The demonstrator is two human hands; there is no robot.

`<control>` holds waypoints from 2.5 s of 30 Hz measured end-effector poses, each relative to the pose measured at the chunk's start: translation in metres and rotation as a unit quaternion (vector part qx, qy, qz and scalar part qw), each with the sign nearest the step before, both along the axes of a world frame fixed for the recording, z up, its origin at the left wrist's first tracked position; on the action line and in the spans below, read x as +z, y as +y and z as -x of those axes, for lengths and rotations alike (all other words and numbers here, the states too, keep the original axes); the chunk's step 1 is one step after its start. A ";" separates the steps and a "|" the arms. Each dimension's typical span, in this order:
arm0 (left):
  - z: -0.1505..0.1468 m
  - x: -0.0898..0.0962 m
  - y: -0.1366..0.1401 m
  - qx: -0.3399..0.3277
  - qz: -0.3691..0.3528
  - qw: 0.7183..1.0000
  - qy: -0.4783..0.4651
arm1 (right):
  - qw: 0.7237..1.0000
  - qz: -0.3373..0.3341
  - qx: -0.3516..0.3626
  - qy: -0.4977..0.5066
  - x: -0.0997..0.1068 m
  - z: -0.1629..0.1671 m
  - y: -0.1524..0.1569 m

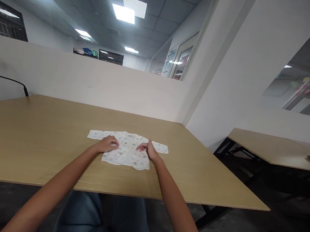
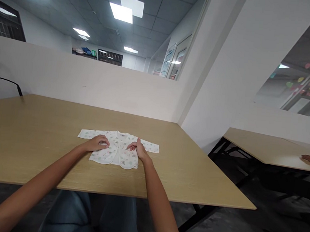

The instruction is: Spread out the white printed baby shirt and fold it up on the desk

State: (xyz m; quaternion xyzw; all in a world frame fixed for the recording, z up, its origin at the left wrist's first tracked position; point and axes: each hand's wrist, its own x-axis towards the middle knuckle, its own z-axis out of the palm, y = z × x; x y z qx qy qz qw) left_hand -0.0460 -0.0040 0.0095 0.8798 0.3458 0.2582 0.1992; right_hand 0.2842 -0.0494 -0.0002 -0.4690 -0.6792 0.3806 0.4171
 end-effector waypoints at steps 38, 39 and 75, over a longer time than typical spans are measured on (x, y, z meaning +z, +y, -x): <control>0.001 0.001 -0.002 0.009 0.002 1.000 0.005 | 0.896 0.079 0.108 0.424 0.041 0.004 -0.028; 0.001 0.001 -0.002 0.009 0.002 1.000 0.005 | 0.891 0.079 0.116 0.431 0.043 0.005 -0.030; 0.000 0.004 -0.004 0.016 0.001 1.000 0.013 | 0.933 0.020 -0.178 0.312 0.012 -0.016 0.016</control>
